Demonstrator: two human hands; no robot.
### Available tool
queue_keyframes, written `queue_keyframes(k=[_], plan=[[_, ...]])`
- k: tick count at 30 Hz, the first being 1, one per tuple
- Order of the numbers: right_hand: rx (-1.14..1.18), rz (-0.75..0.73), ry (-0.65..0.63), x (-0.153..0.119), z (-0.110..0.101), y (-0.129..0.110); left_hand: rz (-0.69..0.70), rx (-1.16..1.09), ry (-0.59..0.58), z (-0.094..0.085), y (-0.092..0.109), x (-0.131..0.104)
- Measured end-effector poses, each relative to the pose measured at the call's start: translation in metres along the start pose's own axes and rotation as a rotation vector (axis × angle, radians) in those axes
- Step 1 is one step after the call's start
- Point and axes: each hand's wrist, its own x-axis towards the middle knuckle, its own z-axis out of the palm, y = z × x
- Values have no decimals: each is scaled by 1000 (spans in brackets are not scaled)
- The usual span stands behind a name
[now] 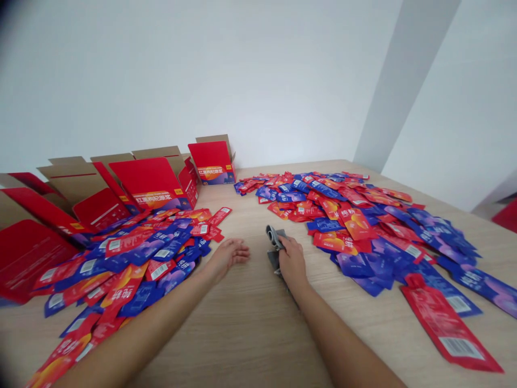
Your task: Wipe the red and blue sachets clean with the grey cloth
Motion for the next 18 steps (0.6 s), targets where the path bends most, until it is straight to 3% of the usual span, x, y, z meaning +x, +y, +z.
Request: queue_keyframes(k=[6, 9, 13, 18], plan=[[277, 91, 150, 2, 0, -2, 59, 246, 39, 70, 10, 86], [345, 162, 185, 2, -2, -5, 109, 444, 84, 98, 12, 117], [381, 166, 215, 3, -2, -8, 158, 692, 160, 121, 15, 142], [392, 155, 210, 4, 0, -9, 170, 850, 162, 132, 23, 158]])
